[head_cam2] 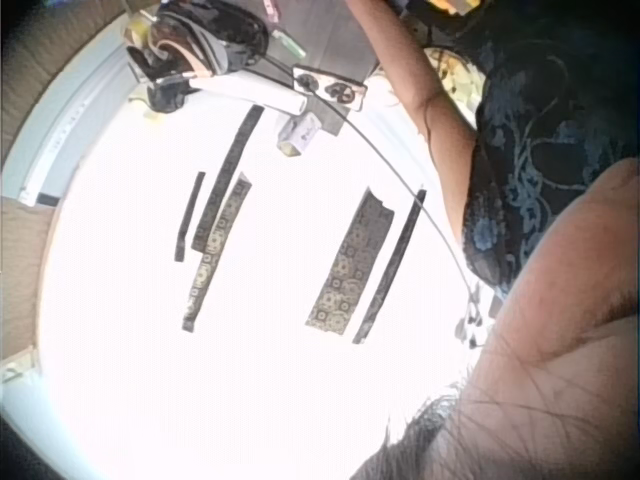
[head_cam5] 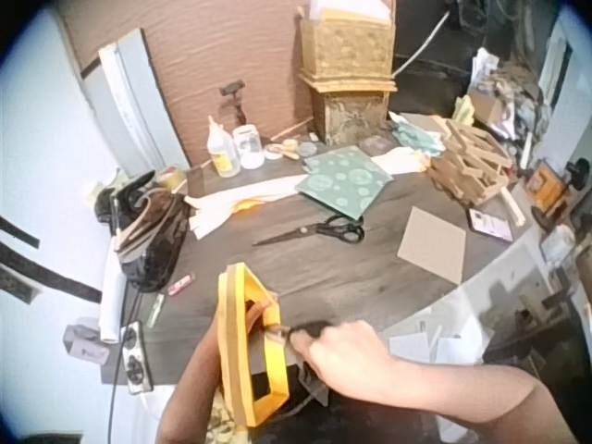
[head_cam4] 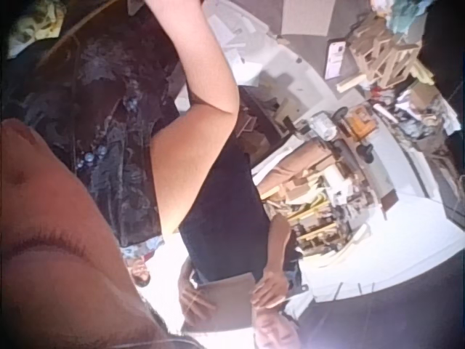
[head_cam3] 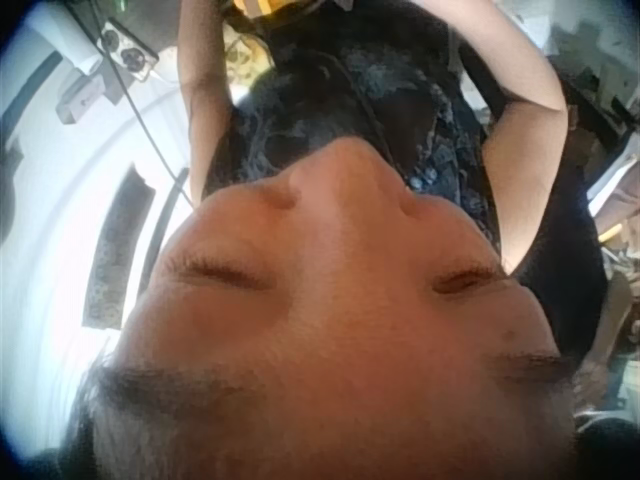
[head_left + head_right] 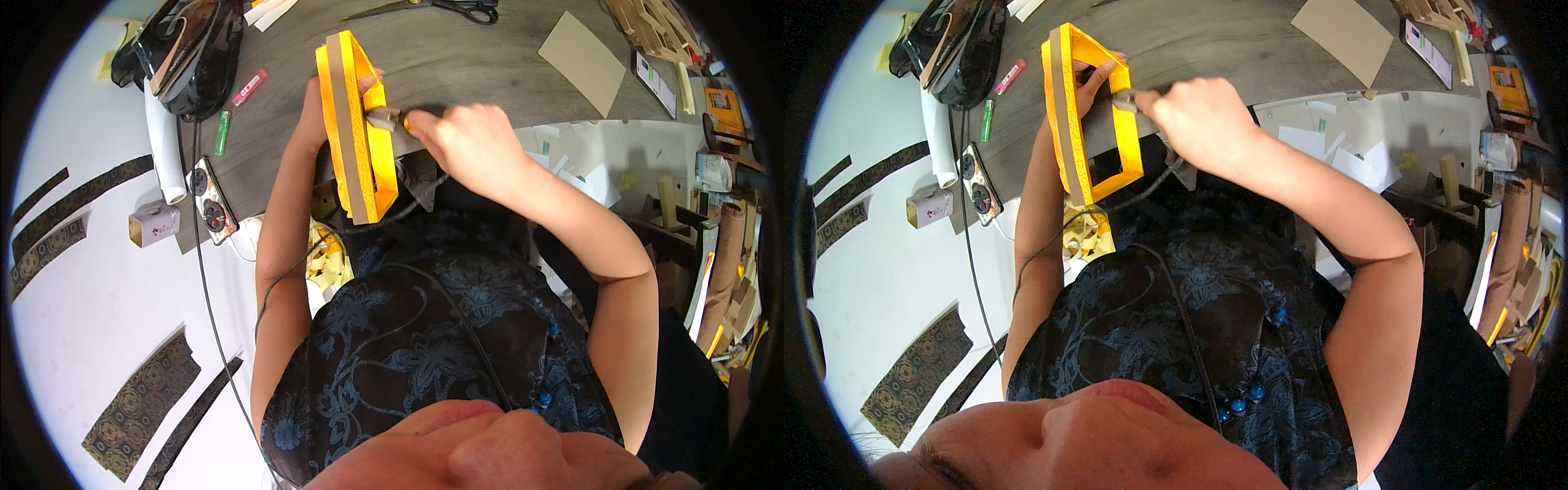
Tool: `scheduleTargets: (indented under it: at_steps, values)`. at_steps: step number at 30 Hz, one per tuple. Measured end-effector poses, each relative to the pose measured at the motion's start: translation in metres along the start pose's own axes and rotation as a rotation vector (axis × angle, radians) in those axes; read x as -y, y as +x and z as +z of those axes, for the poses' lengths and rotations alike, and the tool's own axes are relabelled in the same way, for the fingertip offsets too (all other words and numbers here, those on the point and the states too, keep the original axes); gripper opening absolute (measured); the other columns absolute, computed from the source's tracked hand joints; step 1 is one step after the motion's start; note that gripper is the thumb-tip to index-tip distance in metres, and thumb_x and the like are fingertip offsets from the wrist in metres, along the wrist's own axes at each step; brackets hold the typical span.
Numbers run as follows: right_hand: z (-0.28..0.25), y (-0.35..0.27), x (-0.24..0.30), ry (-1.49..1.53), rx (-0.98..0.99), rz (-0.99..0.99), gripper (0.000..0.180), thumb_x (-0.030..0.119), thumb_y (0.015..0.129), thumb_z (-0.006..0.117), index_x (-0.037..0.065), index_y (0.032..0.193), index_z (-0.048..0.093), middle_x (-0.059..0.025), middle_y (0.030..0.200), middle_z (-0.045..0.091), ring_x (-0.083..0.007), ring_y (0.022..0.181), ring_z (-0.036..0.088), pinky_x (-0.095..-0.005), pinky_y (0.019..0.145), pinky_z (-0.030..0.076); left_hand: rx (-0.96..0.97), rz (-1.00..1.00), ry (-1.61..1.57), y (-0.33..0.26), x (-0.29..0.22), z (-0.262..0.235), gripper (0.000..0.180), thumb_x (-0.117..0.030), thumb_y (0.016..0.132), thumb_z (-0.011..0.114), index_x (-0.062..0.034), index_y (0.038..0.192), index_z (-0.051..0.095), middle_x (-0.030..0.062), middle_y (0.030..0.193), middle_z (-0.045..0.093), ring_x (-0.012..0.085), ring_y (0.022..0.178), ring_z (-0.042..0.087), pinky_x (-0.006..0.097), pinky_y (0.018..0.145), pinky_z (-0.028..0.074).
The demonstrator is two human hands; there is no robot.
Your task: The person uses a yellow utility knife to trim the edges of a yellow rectangular frame, then uses scissors to trim a dark sheet inside the frame. The person continues to refine the frame edges with the utility knife.
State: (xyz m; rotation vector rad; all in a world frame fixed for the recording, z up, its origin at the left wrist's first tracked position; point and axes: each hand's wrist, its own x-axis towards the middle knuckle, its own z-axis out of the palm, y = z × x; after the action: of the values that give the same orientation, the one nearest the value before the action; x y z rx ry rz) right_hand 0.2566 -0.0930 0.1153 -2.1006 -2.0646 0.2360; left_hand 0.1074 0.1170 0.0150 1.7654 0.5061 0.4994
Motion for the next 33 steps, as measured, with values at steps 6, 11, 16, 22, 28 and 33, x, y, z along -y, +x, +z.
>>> scheduleTargets:
  at_steps: [6,11,16,22,28,33]
  values:
    - [0.0,-0.001,0.001,-0.015,-0.335,-0.07,0.011,0.022,0.097,0.069,0.012,0.099,0.073,-0.0144,0.06,0.065,-0.0334,0.061,0.071,-0.0432,0.054,0.057,0.002,-0.004,0.007,0.001,0.004,0.0,0.035,-0.029,0.096,0.079,0.0013,0.114,0.077,0.0052,0.098,0.078,0.0099,0.081,0.07,0.027,0.072,0.057]
    - [-0.005,-0.011,0.005,0.004,-0.137,-0.095,0.014,0.025,0.099,0.068,0.012,0.1,0.072,-0.0145,0.06,0.065,-0.0336,0.06,0.071,-0.0443,0.054,0.056,0.002,-0.034,-0.013,0.0,0.008,-0.001,0.034,-0.028,0.096,0.079,0.0012,0.114,0.077,0.0048,0.097,0.078,0.0097,0.079,0.07,0.027,0.071,0.057]
    - [-0.005,-0.002,-0.002,0.016,-0.229,-0.08,0.013,0.024,0.098,0.069,0.011,0.1,0.072,-0.0149,0.062,0.066,-0.0329,0.06,0.071,-0.0445,0.054,0.056,0.03,-0.017,-0.007,0.001,0.007,-0.003,0.034,-0.027,0.095,0.08,0.0014,0.114,0.077,0.0038,0.098,0.077,0.0086,0.081,0.068,0.026,0.071,0.057]
    - [-0.003,-0.019,-0.001,0.096,-0.089,-0.079,0.012,0.022,0.1,0.067,0.011,0.098,0.07,-0.0134,0.061,0.064,-0.0345,0.059,0.068,-0.0443,0.052,0.053,0.012,-0.006,-0.067,-0.002,0.003,0.001,0.035,-0.027,0.095,0.08,0.0027,0.113,0.077,0.0042,0.101,0.077,0.0083,0.086,0.068,0.027,0.075,0.056]
    - [-0.005,-0.021,0.002,0.064,-0.067,-0.116,0.016,0.025,0.1,0.068,0.01,0.098,0.072,-0.0134,0.061,0.065,-0.0338,0.059,0.07,-0.0446,0.054,0.055,-0.006,0.044,0.006,-0.002,0.002,0.0,0.035,-0.028,0.095,0.079,0.001,0.113,0.077,0.0042,0.1,0.076,0.0088,0.086,0.068,0.027,0.075,0.056]
    - [-0.004,-0.03,0.006,0.062,-0.15,-0.128,0.017,0.026,0.099,0.069,0.01,0.102,0.074,-0.012,0.06,0.065,-0.0324,0.057,0.069,-0.0432,0.052,0.054,-0.026,0.015,-0.02,-0.002,0.002,0.001,0.035,-0.032,0.095,0.079,-0.0009,0.112,0.078,0.0031,0.097,0.076,0.0097,0.085,0.068,0.028,0.074,0.056]
